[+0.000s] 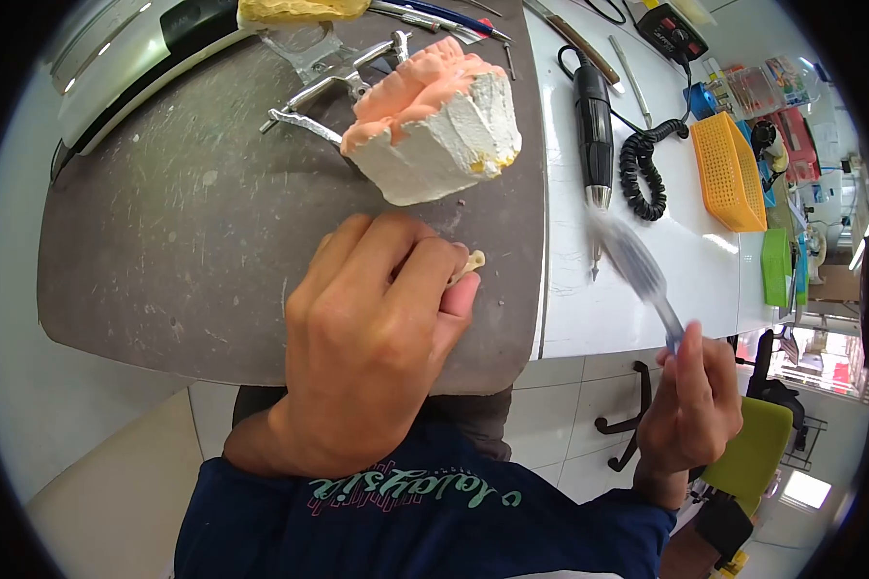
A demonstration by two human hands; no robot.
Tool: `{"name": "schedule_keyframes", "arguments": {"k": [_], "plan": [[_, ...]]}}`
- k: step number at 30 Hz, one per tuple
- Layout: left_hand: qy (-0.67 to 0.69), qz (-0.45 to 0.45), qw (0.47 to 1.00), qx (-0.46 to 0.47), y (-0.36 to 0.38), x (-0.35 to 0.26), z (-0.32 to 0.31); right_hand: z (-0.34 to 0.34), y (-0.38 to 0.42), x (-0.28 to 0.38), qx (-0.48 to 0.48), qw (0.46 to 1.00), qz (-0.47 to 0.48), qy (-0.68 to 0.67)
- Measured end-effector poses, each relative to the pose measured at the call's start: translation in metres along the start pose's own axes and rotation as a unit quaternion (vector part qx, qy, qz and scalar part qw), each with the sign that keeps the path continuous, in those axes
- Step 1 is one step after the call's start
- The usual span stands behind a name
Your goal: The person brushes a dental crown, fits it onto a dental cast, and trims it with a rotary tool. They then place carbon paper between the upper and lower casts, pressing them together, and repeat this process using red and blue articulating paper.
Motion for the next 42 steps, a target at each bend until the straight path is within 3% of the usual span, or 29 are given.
{"name": "schedule_keyframes", "arguments": {"k": [1, 2, 4, 6, 8, 10, 11, 13, 16, 24, 25, 27, 28, 30, 34, 36, 38, 41, 42], "plan": [[-0.001, 0.000, 1.000, -0.002, -0.001, 0.000, 0.000, -0.009, 0.003, 0.000, 0.014, 0.999, 0.024, -0.039], [-0.001, 0.000, 1.000, -0.003, -0.001, 0.000, 0.000, -0.023, -0.002, 0.004, 0.173, 0.984, 0.036, 0.000], [-0.003, 0.000, 1.000, 0.004, -0.001, 0.000, 0.000, -0.027, 0.000, 0.000, 0.162, 0.986, 0.025, 0.040], [-0.010, -0.006, 1.000, 0.003, 0.000, 0.001, 0.000, -0.009, -0.010, -0.013, 0.053, 0.996, -0.034, 0.061], [-0.021, -0.021, 1.000, -0.005, -0.001, 0.001, 0.002, -0.001, -0.028, -0.021, -0.034, 0.996, -0.080, 0.025], [0.017, -0.004, 1.000, 0.019, 0.001, 0.000, 0.006, -0.012, -0.047, -0.029, -0.071, 0.995, -0.057, -0.038], [0.003, -0.019, 1.000, 0.002, 0.000, -0.004, 0.017, -0.028, -0.070, -0.026, -0.019, 0.995, -0.042, -0.084], [0.136, -0.042, 0.989, 0.033, 0.006, -0.006, 0.033, -0.047, -0.091, -0.025, 0.011, 0.989, -0.041, -0.141], [0.132, -0.089, 0.987, 0.004, -0.008, 0.004, 0.070, -0.075, -0.117, -0.027, 0.035, 0.982, -0.032, -0.185], [0.246, 0.024, 0.969, 0.024, -0.075, 0.054, 0.096, -0.100, -0.149, -0.032, 0.077, 0.981, -0.019, -0.178], [0.224, 0.015, 0.974, 0.016, -0.083, 0.057, 0.098, -0.101, -0.150, -0.032, 0.075, 0.981, -0.019, -0.179], [0.184, -0.003, 0.983, -0.005, -0.098, 0.060, 0.100, -0.090, -0.149, -0.017, -0.048, 0.986, 0.125, -0.094], [0.184, -0.004, 0.983, -0.005, -0.105, 0.062, 0.100, -0.089, -0.147, -0.012, -0.050, 0.986, 0.126, -0.094], [0.141, -0.054, 0.988, -0.029, -0.116, 0.062, 0.103, -0.090, -0.144, -0.001, 0.028, 0.965, 0.059, -0.254], [0.213, -0.058, 0.971, -0.097, -0.115, 0.066, 0.097, -0.097, -0.160, 0.008, 0.089, 0.950, 0.025, -0.298], [0.226, -0.062, 0.968, -0.094, -0.107, 0.064, 0.095, -0.106, -0.182, 0.002, 0.076, 0.948, 0.033, -0.306], [0.240, -0.063, 0.964, -0.094, -0.096, 0.064, 0.093, -0.122, -0.205, -0.002, 0.151, 0.934, 0.012, -0.325], [0.321, 0.041, 0.946, 0.004, -0.086, 0.071, 0.081, -0.150, -0.227, 0.000, 0.226, 0.900, 0.027, -0.371], [0.321, 0.038, 0.946, 0.002, -0.086, 0.073, 0.082, -0.157, -0.229, 0.007, 0.260, 0.886, 0.050, -0.380]]}}
Point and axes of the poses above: each hand's wrist, its own y-axis away from the middle knuckle, its own z-axis out of the back of the hand, x = y × z, the point moved 5 cm from there along -y, towards the middle knuckle, and after that the axes turned 7 degrees about -y, right-handed, at the moved point
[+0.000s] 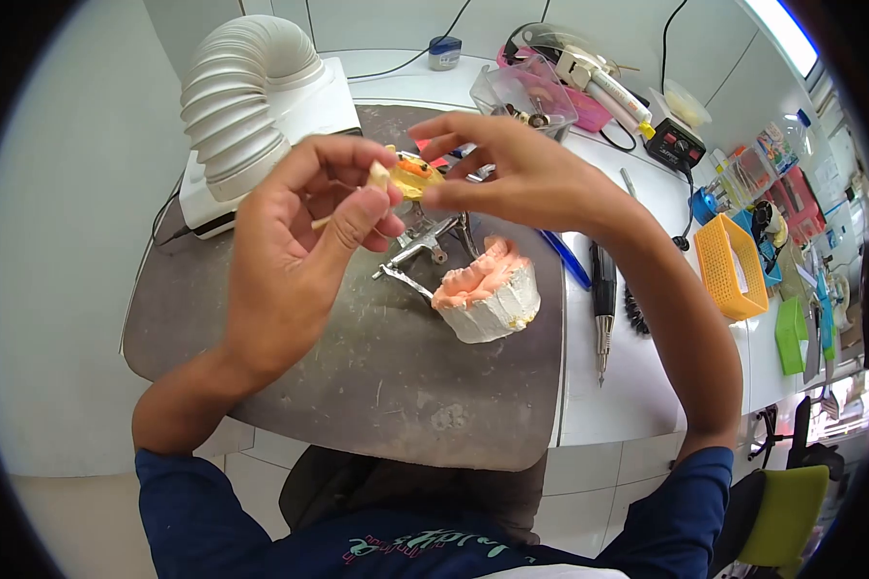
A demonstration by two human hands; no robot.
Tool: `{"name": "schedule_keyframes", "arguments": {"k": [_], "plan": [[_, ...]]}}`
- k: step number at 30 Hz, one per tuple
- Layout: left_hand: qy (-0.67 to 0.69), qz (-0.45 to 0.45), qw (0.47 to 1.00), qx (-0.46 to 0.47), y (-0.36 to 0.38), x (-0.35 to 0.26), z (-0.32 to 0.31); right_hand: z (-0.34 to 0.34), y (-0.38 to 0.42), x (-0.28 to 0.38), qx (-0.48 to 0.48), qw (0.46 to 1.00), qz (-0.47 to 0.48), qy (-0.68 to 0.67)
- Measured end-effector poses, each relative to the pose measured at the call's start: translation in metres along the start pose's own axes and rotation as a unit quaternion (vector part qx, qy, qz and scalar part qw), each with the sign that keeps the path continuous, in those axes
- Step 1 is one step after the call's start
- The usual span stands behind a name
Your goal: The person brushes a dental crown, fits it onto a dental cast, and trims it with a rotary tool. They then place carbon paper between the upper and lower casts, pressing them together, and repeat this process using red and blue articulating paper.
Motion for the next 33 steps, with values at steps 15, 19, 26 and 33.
{"name": "schedule_keyframes", "arguments": {"k": [15, 19, 26, 33], "plan": [[0.055, -0.002, 0.997, 0.054, 0.002, 0.007, -0.011, 0.002, 0.044, 0.047, -0.163, 0.985, -0.064, -0.003], [0.088, -0.027, 0.994, 0.063, -0.004, 0.001, -0.025, -0.002, 0.062, 0.046, -0.191, 0.980, -0.049, 0.013], [0.080, -0.010, 0.995, 0.066, -0.034, 0.002, -0.042, 0.003, 0.087, 0.034, -0.149, 0.977, -0.056, -0.144], [0.106, 0.041, 0.991, 0.072, -0.027, 0.012, -0.042, 0.004, 0.093, 0.022, -0.219, 0.952, -0.057, -0.205]]}}
Point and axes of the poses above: each hand's wrist, its own y-axis away from the middle knuckle, its own z-axis out of the back of the hand, x = y × z, the point moved 5 cm from there along -y, towards the middle knuckle, and after that the axes turned 7 degrees about -y, right-handed, at the moved point
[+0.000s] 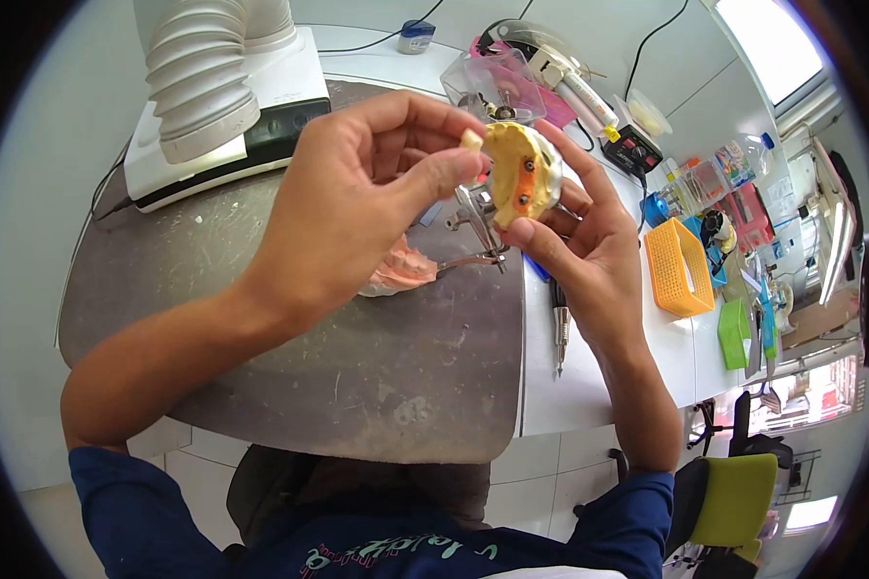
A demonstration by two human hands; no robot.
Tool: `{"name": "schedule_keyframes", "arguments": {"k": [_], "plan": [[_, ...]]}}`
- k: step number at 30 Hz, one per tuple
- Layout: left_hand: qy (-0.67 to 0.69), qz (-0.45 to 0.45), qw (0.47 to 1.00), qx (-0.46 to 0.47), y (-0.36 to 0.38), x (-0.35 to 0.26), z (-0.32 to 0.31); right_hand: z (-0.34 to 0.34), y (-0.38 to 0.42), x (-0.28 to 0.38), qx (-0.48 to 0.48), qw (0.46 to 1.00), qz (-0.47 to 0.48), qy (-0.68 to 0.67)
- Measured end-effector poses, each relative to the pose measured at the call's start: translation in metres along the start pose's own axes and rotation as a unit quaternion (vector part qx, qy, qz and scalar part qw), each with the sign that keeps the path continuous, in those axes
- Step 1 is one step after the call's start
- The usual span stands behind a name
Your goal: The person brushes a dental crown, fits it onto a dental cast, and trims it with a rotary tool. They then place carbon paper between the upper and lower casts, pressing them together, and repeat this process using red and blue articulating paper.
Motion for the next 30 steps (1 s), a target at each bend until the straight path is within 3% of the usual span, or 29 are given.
{"name": "schedule_keyframes", "arguments": {"k": [3, 5, 9, 11, 13, 17, 30], "plan": [[0.074, 0.050, 0.996, 0.012, 0.006, 0.005, 0.002, 0.003, 0.000, -0.002, -0.004, 1.000, 0.005, 0.015], [0.014, 0.050, 0.999, 0.017, 0.008, -0.001, 0.001, 0.004, 0.001, -0.002, -0.012, 1.000, -0.003, 0.010], [-0.086, -0.039, 0.995, 0.016, 0.008, 0.002, 0.000, 0.015, 0.006, -0.016, -0.067, 0.997, -0.021, -0.041], [-0.062, -0.032, 0.997, 0.021, 0.010, 0.009, -0.001, 0.023, 0.011, -0.023, -0.079, 0.995, -0.041, -0.038], [-0.121, -0.118, 0.984, 0.056, 0.010, 0.008, -0.004, 0.025, 0.018, -0.026, -0.079, 0.995, -0.065, -0.020], [-0.128, -0.144, 0.980, 0.056, 0.009, 0.007, -0.002, 0.024, 0.020, -0.022, -0.078, 0.995, -0.061, -0.007], [-0.113, -0.121, 0.984, 0.073, 0.007, 0.009, 0.003, 0.022, 0.023, -0.027, -0.077, 0.994, -0.074, 0.007]]}}
Point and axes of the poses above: each hand's wrist, its own y-axis away from the middle knuckle, its own z-axis out of the back of the hand, x = y × z, the point moved 5 cm from there along -y, towards the middle knuckle, and after that the axes turned 7 degrees about -y, right-handed, at the moved point
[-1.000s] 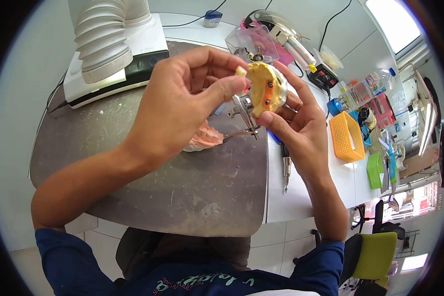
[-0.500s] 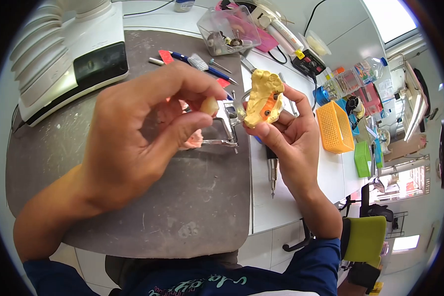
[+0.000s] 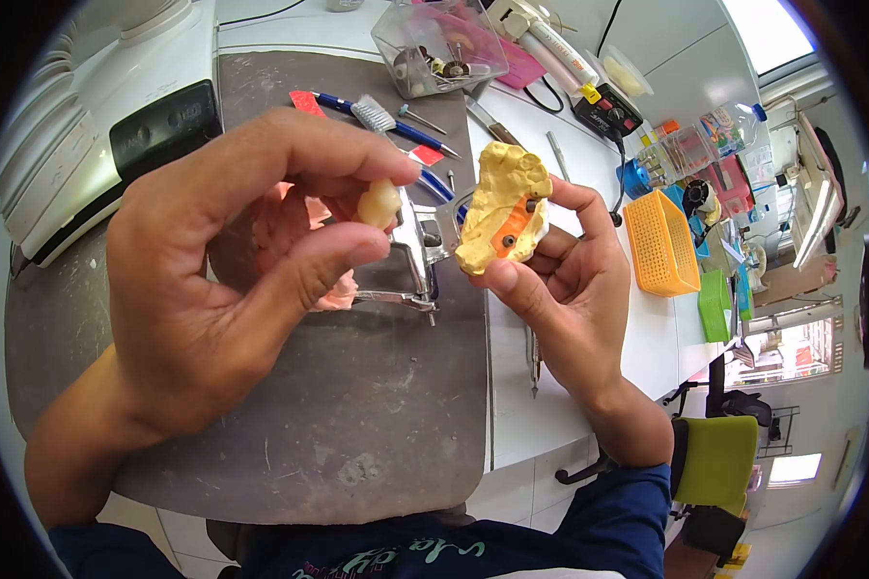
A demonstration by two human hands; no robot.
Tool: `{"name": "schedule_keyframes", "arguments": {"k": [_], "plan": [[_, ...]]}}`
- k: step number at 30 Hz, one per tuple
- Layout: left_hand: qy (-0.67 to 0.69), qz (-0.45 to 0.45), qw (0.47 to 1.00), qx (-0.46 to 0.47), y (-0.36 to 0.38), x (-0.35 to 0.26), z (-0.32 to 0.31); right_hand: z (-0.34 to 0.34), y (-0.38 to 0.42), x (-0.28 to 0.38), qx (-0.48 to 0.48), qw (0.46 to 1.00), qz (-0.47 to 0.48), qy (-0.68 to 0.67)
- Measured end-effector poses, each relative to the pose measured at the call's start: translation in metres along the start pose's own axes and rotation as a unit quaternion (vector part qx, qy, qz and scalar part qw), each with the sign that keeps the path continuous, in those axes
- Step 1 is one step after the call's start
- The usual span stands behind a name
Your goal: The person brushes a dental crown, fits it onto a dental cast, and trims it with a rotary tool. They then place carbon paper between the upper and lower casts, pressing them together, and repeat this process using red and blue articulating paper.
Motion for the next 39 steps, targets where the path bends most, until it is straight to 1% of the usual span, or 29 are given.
{"name": "schedule_keyframes", "arguments": {"k": [3, 5, 7, 9, 10, 11, 12, 13, 14, 15, 16, 17, 18, 22, 25, 27, 28, 29, 31, 32, 36, 38, 39], "plan": [[-0.044, 0.008, 0.999, -0.006, 0.000, -0.005, 0.003, -0.001, 0.001, 0.000, -0.001, 1.000, 0.027, -0.009], [-0.177, -0.069, 0.982, 0.003, 0.002, -0.014, 0.006, -0.002, 0.004, -0.002, 0.001, 0.999, 0.043, -0.007], [-0.174, -0.065, 0.983, -0.010, 0.005, -0.021, 0.008, -0.004, 0.005, -0.002, 0.003, 0.998, 0.060, -0.008], [-0.171, -0.060, 0.983, -0.022, 0.006, -0.025, 0.008, -0.006, 0.007, 0.002, 0.008, 0.995, 0.091, 0.027], [-0.164, -0.092, 0.982, -0.013, 0.007, -0.029, 0.006, -0.007, 0.007, 0.002, 0.007, 0.995, 0.095, 0.021], [-0.156, -0.124, 0.980, -0.005, 0.007, -0.032, 0.003, -0.010, 0.008, 0.005, 0.011, 0.993, 0.119, 0.027], [-0.163, -0.125, 0.979, -0.002, 0.009, -0.036, -0.002, -0.012, 0.010, 0.007, 0.015, 0.989, 0.143, 0.032], [-0.071, -0.051, 0.996, -0.013, 0.011, -0.034, -0.006, -0.014, 0.011, 0.011, 0.015, 0.989, 0.148, 0.026], [0.021, 0.023, 0.999, -0.026, 0.012, -0.031, -0.009, -0.017, 0.014, 0.014, 0.025, 0.990, 0.135, 0.040], [0.014, 0.022, 0.999, -0.025, 0.011, -0.036, -0.011, -0.019, 0.016, 0.015, 0.035, 0.990, 0.123, 0.054], [0.059, 0.078, 0.994, -0.039, 0.011, -0.035, -0.011, -0.019, 0.017, 0.017, 0.035, 0.990, 0.128, 0.048], [0.104, 0.134, 0.984, -0.055, 0.012, -0.033, -0.010, -0.020, 0.018, 0.019, 0.030, 0.987, 0.142, 0.073], [0.129, 0.141, 0.980, -0.058, 0.013, -0.030, -0.009, -0.021, 0.020, 0.021, 0.025, 0.983, 0.156, 0.098], [0.111, 0.149, 0.981, -0.053, 0.011, -0.027, -0.007, -0.027, 0.023, 0.031, 0.027, 0.981, 0.167, 0.100], [0.130, 0.152, 0.977, -0.069, 0.009, -0.019, -0.006, -0.029, 0.022, 0.029, 0.027, 0.973, 0.198, 0.116], [0.181, 0.135, 0.968, -0.113, 0.008, -0.017, -0.004, -0.028, 0.023, 0.031, -0.009, 0.960, 0.240, 0.144], [0.175, 0.135, 0.969, -0.112, 0.008, -0.018, -0.004, -0.027, 0.023, 0.032, -0.012, 0.964, 0.220, 0.147], [0.177, 0.144, 0.967, -0.110, 0.008, -0.017, -0.004, -0.026, 0.021, 0.032, -0.013, 0.965, 0.221, 0.142], [0.174, 0.156, 0.967, -0.106, 0.009, -0.016, -0.005, -0.026, 0.019, 0.040, -0.026, 0.924, 0.318, 0.211], [0.166, 0.150, 0.968, -0.110, 0.010, -0.016, -0.004, -0.025, 0.017, 0.037, 0.004, 0.928, 0.302, 0.217], [0.161, 0.135, 0.971, -0.116, 0.011, -0.015, -0.003, -0.030, 0.016, 0.031, 0.019, 0.921, 0.330, 0.204], [0.159, 0.127, 0.972, -0.121, 0.011, -0.016, -0.004, -0.033, 0.011, 0.027, 0.055, 0.954, 0.258, 0.145], [0.159, 0.121, 0.972, -0.125, 0.011, -0.017, -0.003, -0.033, 0.010, 0.029, 0.056, 0.953, 0.261, 0.143]]}}
Point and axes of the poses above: each hand's wrist, its own y-axis away from the middle knuckle, its own z-axis out of the back of the hand, x = y × z, the point moved 5 cm from there along -y, towards the middle knuckle, and after that the axes turned 7 degrees about -y, right-handed, at the moved point
